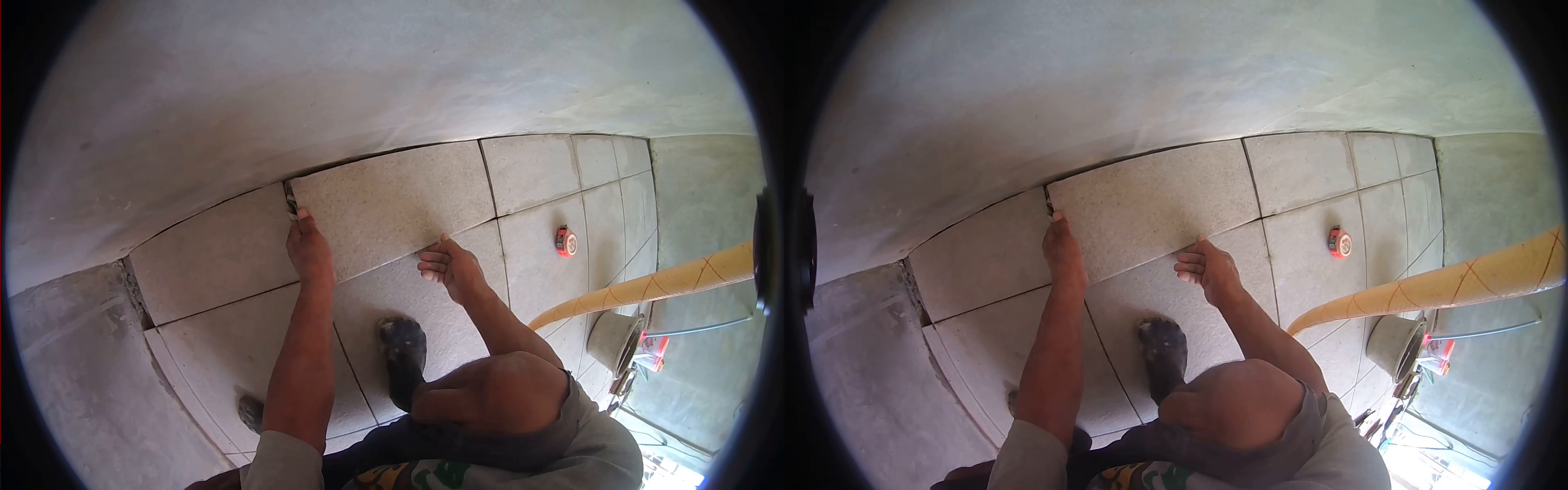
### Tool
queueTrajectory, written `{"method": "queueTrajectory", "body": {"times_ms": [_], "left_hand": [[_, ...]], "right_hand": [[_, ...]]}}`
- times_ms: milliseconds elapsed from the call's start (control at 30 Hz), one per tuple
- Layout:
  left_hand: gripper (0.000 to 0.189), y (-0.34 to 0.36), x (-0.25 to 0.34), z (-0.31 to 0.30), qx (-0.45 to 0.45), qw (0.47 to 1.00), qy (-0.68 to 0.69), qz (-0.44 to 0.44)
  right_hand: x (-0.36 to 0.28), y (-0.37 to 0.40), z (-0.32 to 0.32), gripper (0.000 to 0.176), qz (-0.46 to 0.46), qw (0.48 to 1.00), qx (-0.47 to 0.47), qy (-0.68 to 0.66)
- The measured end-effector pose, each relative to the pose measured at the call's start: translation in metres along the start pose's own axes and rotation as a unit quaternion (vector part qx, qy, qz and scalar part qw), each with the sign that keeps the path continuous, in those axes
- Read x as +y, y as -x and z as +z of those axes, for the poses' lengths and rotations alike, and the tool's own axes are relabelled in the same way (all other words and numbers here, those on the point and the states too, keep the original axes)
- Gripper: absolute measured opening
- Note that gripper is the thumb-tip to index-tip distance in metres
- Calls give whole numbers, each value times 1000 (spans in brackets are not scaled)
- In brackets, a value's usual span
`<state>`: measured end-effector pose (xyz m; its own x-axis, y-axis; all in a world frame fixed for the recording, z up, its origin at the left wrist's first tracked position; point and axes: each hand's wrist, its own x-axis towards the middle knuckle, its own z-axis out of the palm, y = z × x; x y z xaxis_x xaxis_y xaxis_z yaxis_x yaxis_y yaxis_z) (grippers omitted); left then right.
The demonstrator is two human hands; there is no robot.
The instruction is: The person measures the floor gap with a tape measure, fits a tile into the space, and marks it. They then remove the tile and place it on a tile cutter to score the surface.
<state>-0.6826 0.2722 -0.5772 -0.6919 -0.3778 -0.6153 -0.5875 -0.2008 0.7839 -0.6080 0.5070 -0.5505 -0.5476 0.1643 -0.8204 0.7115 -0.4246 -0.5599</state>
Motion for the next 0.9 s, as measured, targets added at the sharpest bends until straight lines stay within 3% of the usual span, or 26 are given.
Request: {"method": "queueTrajectory", "body": {"times_ms": [167, 267, 333, 367, 467, 500, 567, 600, 667, 733, 900], "left_hand": [[55, -6, 7, -12, 19, 998, -37, 41], [58, -11, 16, -43, 44, 998, -41, 34], [64, -2, 34, -67, 26, 1000, 3, 5], [64, 1, 40, -75, 30, 1000, 3, 6], [73, 5, 45, -96, 37, 999, -13, -16], [75, 5, 45, -101, 35, 999, -23, -22], [77, 4, 46, -105, 27, 999, -34, -31], [77, 6, 47, -108, 28, 998, -46, -29], [78, 3, 42, -116, 33, 997, -55, -30], [79, -3, 38, -125, -33, 996, -77, -27], [63, 6, 44, -126, -30, 989, -143, -8]], "right_hand": [[-1, 8, -1, 46, -14, 1000, -8, 6], [-3, 12, -13, 39, -110, 975, 135, 135], [-7, 11, -26, 30, -213, 921, 237, 225], [-2, -7, -52, 30, -296, 845, 309, 322], [-21, 14, -36, 37, -363, 768, 364, 383], [-31, 20, -30, 37, -364, 767, 363, 383], [-50, 33, -21, 52, -161, 858, 252, 417], [-47, 32, -22, 52, -156, 858, 255, 418], [-40, 23, -21, 60, -165, 970, 25, 177], [-31, 20, -24, 62, -145, 971, 17, 189], [13, 46, -39, 61, -88, 977, 107, 160]]}}
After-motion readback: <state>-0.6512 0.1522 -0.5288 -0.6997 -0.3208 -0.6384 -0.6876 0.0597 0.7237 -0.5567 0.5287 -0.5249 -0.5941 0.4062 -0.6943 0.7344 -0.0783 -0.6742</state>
